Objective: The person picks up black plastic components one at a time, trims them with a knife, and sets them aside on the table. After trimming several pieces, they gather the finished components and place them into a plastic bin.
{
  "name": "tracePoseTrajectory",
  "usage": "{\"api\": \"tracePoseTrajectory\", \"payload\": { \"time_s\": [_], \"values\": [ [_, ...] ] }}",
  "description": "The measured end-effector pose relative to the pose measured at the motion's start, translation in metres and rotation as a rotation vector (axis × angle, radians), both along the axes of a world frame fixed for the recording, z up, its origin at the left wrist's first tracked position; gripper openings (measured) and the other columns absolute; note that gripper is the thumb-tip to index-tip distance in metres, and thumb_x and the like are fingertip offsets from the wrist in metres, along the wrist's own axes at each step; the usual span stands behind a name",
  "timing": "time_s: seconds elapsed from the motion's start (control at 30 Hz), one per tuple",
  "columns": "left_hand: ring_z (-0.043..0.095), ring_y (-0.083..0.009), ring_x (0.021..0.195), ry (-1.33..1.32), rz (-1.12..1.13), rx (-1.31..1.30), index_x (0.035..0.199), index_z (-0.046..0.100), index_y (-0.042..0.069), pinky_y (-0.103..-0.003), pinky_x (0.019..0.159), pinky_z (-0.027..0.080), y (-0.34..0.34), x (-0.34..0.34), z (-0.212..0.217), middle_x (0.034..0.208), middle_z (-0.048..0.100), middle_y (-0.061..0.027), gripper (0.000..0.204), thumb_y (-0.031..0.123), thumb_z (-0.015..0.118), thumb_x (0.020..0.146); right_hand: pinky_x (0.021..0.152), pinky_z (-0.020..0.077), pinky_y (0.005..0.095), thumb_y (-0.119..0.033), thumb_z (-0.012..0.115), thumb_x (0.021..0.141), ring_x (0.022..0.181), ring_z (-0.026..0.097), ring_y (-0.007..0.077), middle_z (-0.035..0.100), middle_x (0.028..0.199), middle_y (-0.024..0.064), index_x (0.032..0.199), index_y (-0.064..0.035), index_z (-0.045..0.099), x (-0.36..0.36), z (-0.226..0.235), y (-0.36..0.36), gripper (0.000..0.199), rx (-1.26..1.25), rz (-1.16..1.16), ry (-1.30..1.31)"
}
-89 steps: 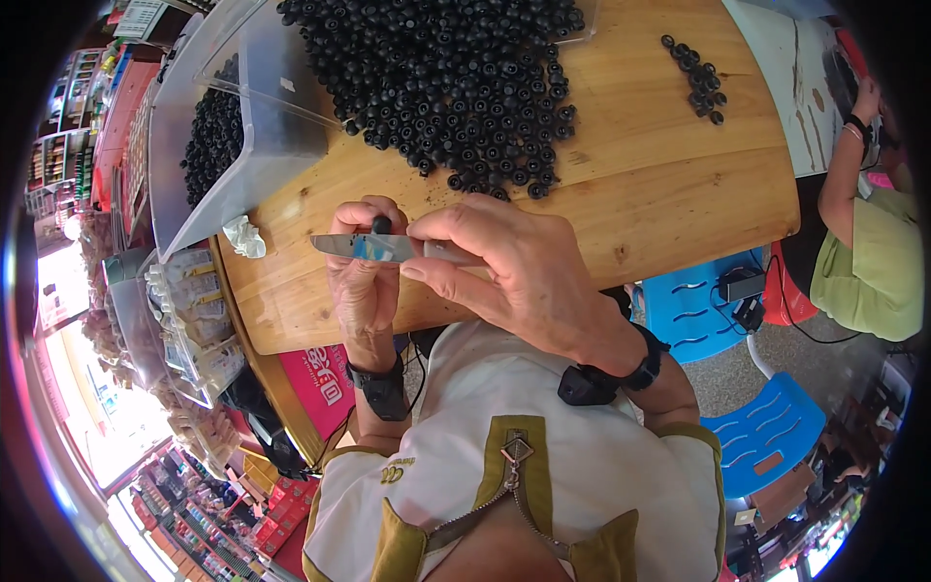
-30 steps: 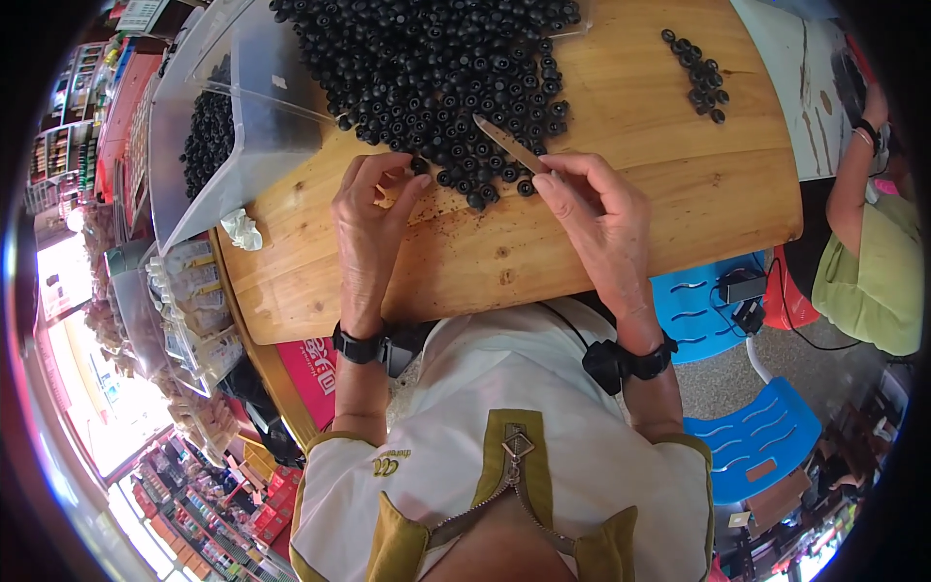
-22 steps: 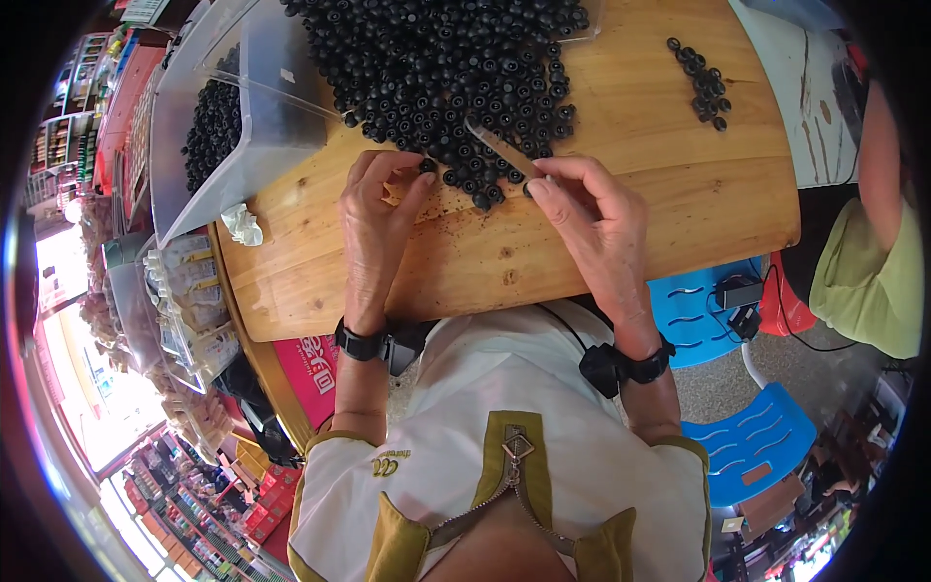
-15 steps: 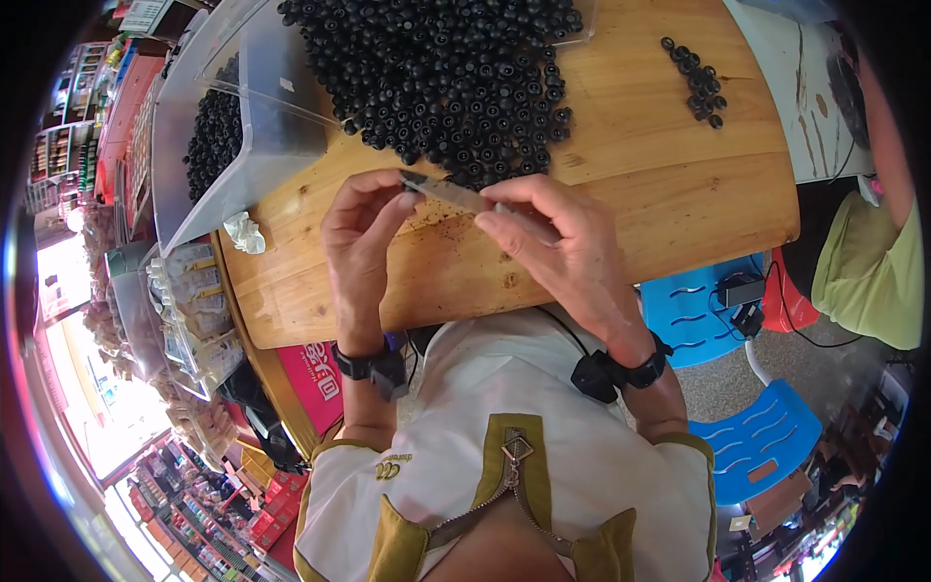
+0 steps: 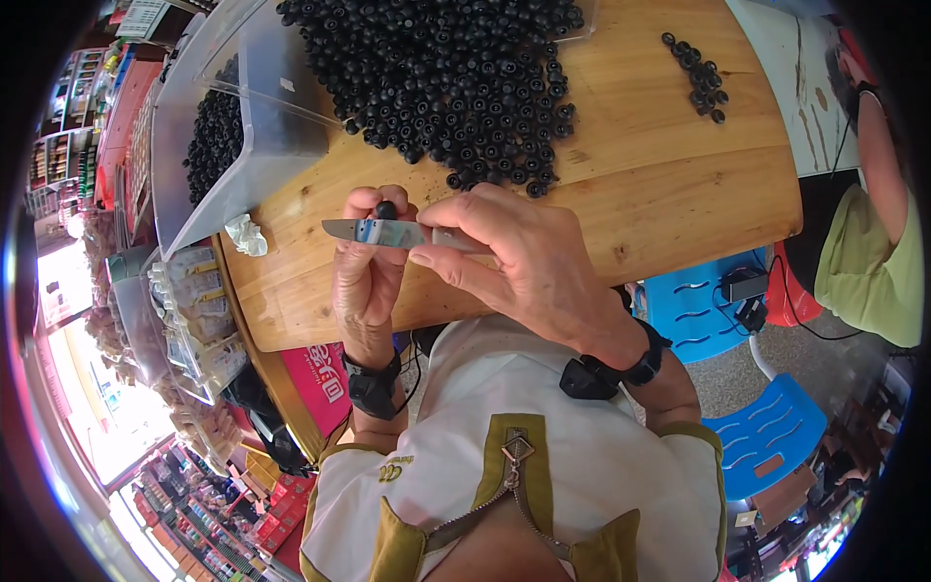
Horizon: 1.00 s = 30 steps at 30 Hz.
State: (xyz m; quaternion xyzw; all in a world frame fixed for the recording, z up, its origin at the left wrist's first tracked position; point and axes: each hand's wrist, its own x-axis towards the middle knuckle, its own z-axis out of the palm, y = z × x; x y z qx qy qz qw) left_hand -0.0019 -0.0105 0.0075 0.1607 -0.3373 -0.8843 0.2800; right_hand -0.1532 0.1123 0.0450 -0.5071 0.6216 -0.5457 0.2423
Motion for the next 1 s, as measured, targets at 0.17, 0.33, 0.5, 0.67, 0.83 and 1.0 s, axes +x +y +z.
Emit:
{"api": "tracePoseTrajectory", "payload": {
  "time_s": [0.17,0.33,0.5,0.67,0.83,1.0],
  "values": [
    [0.057,-0.0163,0.097,0.034,-0.064,0.083,0.113,0.055,0.005,-0.028,0.084,0.048,-0.005,0.003,-0.007,0.107,0.056,-0.0115,0.039,0.018,0.078,0.084,0.050,0.0422,0.0228,-0.010,0.077,0.082,0.060,0.054,0.0086,0.063,0.080,0.0027,0.106,-0.0046,0.066,0.001,-0.001,-0.002,0.027,-0.019,0.003,0.028],
    [0.057,-0.0168,0.093,0.048,-0.070,0.078,0.109,0.054,0.006,-0.028,0.082,0.048,-0.005,0.003,-0.006,0.104,0.056,-0.0109,0.037,0.017,0.078,0.084,0.051,0.0431,0.0235,-0.010,0.077,0.082,0.060,0.055,0.0093,0.063,0.079,0.0028,0.106,-0.0047,0.067,0.000,0.001,-0.003,0.027,-0.012,0.011,0.028],
    [0.057,-0.0170,0.081,0.071,-0.040,0.013,0.100,0.054,0.008,-0.027,0.073,0.047,-0.006,0.005,-0.005,0.096,0.057,-0.0116,0.028,0.012,0.076,0.084,0.054,0.0449,0.0256,-0.008,0.078,0.080,0.061,0.057,0.0118,0.064,0.078,0.0039,0.103,-0.0033,0.069,-0.008,0.002,-0.001,0.025,-0.018,0.064,-0.013],
    [0.055,-0.0160,0.075,0.205,-0.079,0.130,0.097,0.054,0.008,-0.025,0.066,0.043,-0.001,0.011,0.005,0.090,0.057,-0.0119,0.019,0.009,0.070,0.087,0.065,0.0473,0.0230,-0.005,0.073,0.085,0.073,0.060,0.0090,0.067,0.085,0.0041,0.106,-0.0019,0.069,-0.025,-0.017,0.006,0.021,0.114,-0.113,0.001],
    [0.056,-0.0170,0.076,0.041,0.171,-0.217,0.098,0.056,0.008,-0.026,0.069,0.045,-0.019,0.016,0.022,0.092,0.060,-0.0110,0.018,0.008,0.069,0.086,0.078,0.0472,0.0200,-0.005,0.068,0.091,0.087,0.060,0.0060,0.069,0.094,0.0017,0.107,-0.0004,0.068,-0.038,-0.023,0.022,0.017,0.116,-0.288,-0.170],
    [0.060,-0.0160,0.086,-0.301,0.800,-0.920,0.101,0.063,0.003,-0.028,0.080,0.050,-0.086,0.045,0.069,0.103,0.064,-0.0118,0.017,-0.004,0.067,0.086,0.081,0.0462,0.0193,-0.008,0.068,0.092,0.089,0.059,0.0052,0.068,0.096,0.0005,0.108,-0.0003,0.067,-0.035,-0.028,0.025,0.017,0.145,-0.331,-0.218]
  ]
}}
